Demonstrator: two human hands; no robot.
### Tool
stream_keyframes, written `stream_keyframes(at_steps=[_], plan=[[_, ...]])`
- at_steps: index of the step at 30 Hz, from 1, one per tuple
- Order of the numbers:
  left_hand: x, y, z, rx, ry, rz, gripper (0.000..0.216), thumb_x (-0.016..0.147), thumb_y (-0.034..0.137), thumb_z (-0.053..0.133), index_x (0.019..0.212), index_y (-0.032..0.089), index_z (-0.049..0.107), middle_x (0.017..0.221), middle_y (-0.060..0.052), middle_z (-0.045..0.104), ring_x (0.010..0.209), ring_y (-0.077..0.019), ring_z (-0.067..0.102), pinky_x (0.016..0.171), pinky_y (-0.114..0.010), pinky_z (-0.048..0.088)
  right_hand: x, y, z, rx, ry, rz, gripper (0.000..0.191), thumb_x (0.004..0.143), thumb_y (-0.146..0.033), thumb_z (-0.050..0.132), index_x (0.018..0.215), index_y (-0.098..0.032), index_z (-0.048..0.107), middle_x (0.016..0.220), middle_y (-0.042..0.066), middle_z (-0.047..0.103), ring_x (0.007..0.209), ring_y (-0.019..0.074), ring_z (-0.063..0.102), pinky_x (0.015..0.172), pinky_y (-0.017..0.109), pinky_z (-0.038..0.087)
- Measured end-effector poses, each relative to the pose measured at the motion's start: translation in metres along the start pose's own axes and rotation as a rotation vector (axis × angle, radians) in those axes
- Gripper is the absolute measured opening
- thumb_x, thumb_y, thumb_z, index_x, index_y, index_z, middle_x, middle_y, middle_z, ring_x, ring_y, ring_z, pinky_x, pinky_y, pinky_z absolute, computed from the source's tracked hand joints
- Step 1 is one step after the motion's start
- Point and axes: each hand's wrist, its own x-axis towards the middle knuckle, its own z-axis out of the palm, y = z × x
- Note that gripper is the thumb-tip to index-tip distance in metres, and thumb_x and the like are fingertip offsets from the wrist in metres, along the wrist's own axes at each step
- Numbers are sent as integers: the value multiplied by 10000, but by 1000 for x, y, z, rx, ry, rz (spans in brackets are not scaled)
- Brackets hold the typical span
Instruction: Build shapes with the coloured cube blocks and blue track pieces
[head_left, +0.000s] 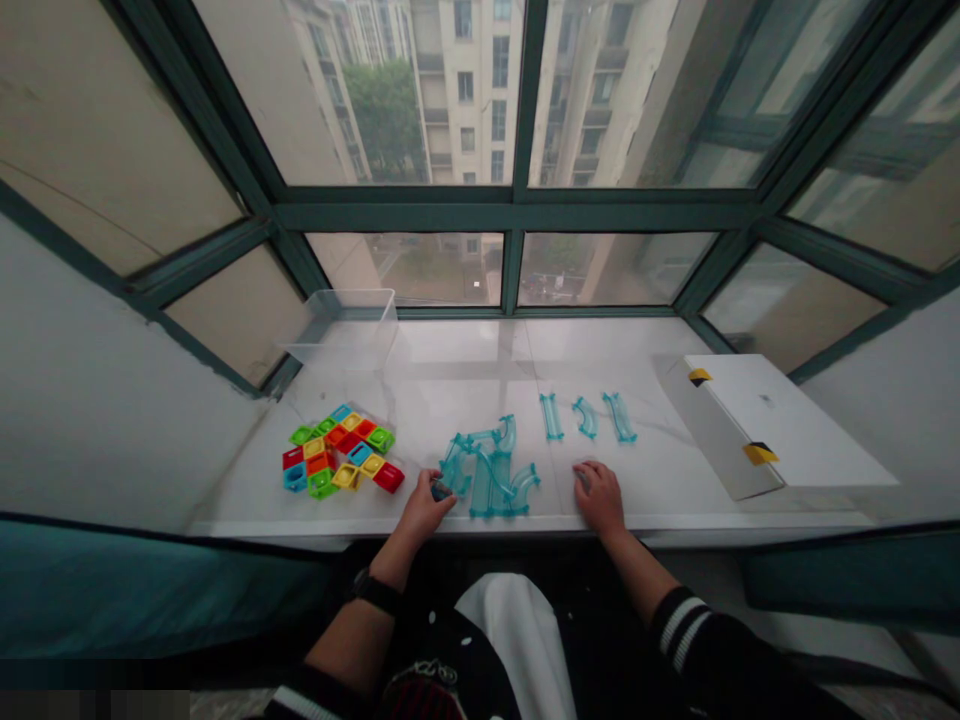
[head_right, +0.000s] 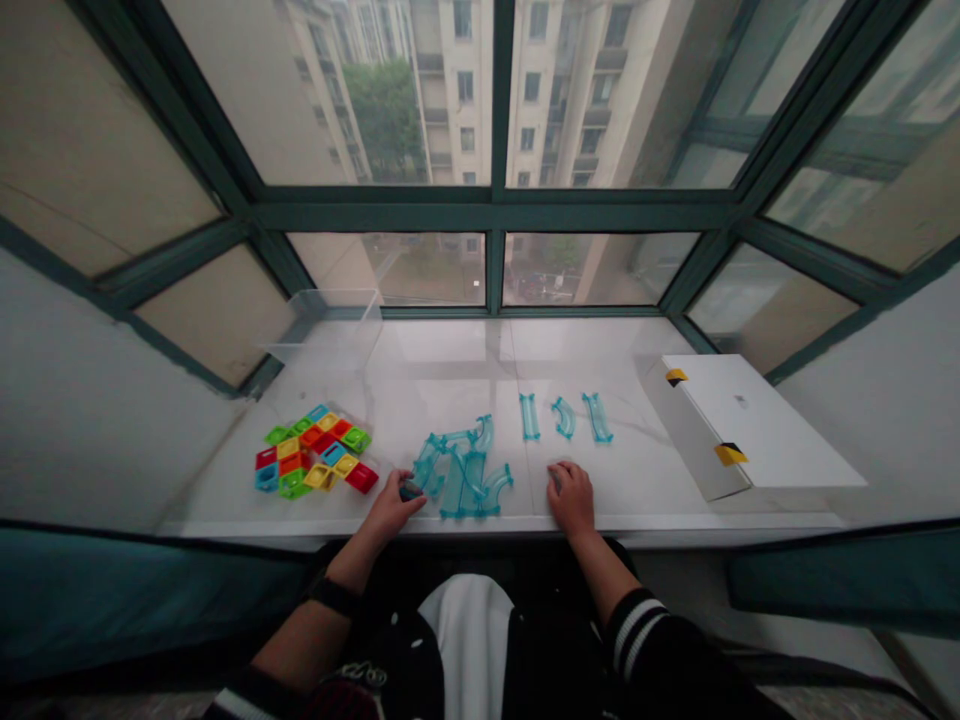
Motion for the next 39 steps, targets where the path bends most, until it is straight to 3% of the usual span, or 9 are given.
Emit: stream_keyframes(at_steps=[7, 12, 17, 21, 28, 32, 39], plan=[[-4, 6, -4, 195, -11, 89, 660, 793, 242, 694, 1429, 198, 520, 989, -17, 696, 876, -191, 680, 866, -323, 540, 0, 1, 1, 5, 3, 10, 298, 896, -218, 562, 1140, -222, 734, 1161, 113, 667, 1105, 294, 590, 1003, 458, 473], [-4, 6, -4, 274, -13, 123, 713, 815, 213, 684, 1503, 189, 498, 1242, -96, 714, 1107, -235, 679, 1027, -358, 507, 0, 2, 1, 1, 2, -6, 295, 902, -221, 558, 1138, -212, 735, 1160, 114, 665, 1111, 292, 587, 1004, 457, 475], [-4, 2, -3, 337, -35, 172, 813, 812, 169, 681, 1581, 214, 423, 1508, -140, 588, 1338, -264, 589, 1148, -385, 431, 0, 2, 0, -1, 1, -9, 301, 897, -205, 564, 1140, -209, 742, 1161, 118, 669, 1112, 293, 590, 1006, 462, 480], [-5, 2, -3, 387, -72, 170, 862, 813, 151, 679, 1615, 239, 374, 1450, -123, 632, 1334, -264, 590, 1134, -386, 439, 1, 2, 1, 8, 2, 2, 304, 893, -207, 566, 1139, -219, 745, 1153, 112, 674, 1111, 293, 591, 1007, 467, 484], [-3, -5, -3, 365, -38, 250, 644, 846, 153, 653, 1475, 259, 568, 1286, -86, 685, 1168, -245, 652, 1066, -381, 493, 0, 1, 0, -1, 5, -7, 289, 907, -214, 562, 1137, -210, 737, 1154, 117, 671, 1111, 293, 594, 1010, 459, 483], [-4, -5, -6, 363, -28, 290, 642, 866, 162, 640, 1496, 250, 551, 1221, -81, 679, 1116, -234, 651, 1053, -376, 500, 0, 0, -1, -7, 2, -7, 285, 905, -210, 562, 1133, -213, 734, 1151, 115, 670, 1110, 293, 598, 1010, 460, 482], [-11, 8, -18, 607, -29, 340, 661, 895, 98, 553, 1531, 280, 537, 1096, -83, 644, 1054, -253, 619, 969, -358, 499, 0, 1, -1, -5, -1, -4, 300, 890, -202, 564, 1138, -214, 733, 1158, 117, 669, 1110, 296, 598, 1010, 464, 481]])
